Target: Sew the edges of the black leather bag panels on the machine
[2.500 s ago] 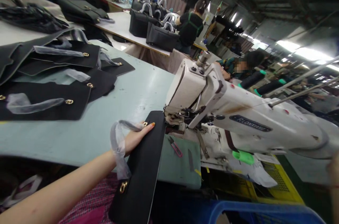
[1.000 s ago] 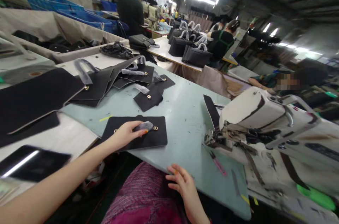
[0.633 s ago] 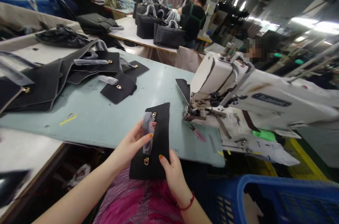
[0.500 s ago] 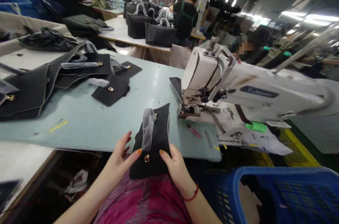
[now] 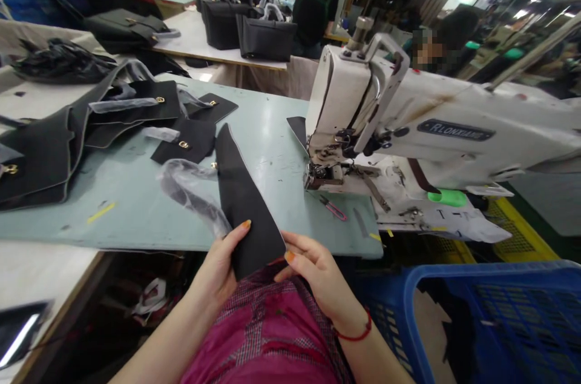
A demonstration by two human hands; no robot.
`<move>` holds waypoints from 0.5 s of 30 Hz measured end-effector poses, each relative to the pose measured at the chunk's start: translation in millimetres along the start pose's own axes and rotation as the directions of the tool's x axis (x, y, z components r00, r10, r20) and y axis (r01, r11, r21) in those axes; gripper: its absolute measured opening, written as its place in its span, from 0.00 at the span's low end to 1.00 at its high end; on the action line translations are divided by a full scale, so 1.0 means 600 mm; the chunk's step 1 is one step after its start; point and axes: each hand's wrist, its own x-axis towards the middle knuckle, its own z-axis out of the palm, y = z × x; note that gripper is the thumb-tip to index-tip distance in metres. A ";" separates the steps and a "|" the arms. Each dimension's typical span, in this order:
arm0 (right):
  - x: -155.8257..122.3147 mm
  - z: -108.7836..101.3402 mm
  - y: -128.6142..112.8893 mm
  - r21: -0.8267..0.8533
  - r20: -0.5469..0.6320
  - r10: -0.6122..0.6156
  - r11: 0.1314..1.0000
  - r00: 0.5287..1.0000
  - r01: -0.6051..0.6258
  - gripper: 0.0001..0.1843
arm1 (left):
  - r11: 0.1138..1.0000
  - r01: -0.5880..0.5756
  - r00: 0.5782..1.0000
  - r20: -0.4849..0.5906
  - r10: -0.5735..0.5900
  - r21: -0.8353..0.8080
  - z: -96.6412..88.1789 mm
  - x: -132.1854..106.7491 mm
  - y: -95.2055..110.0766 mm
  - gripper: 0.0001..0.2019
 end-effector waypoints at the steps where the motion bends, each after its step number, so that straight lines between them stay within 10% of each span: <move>1: -0.003 -0.009 -0.003 -0.028 -0.019 -0.013 1.000 1.000 0.013 0.20 | 0.999 -0.041 0.999 0.000 0.041 0.020 0.005 0.005 0.006 0.08; 15: 0.027 0.011 -0.036 -0.383 0.033 -0.108 0.917 0.994 0.112 0.25 | 0.985 0.029 0.988 0.148 -0.055 0.171 0.007 0.042 0.011 0.15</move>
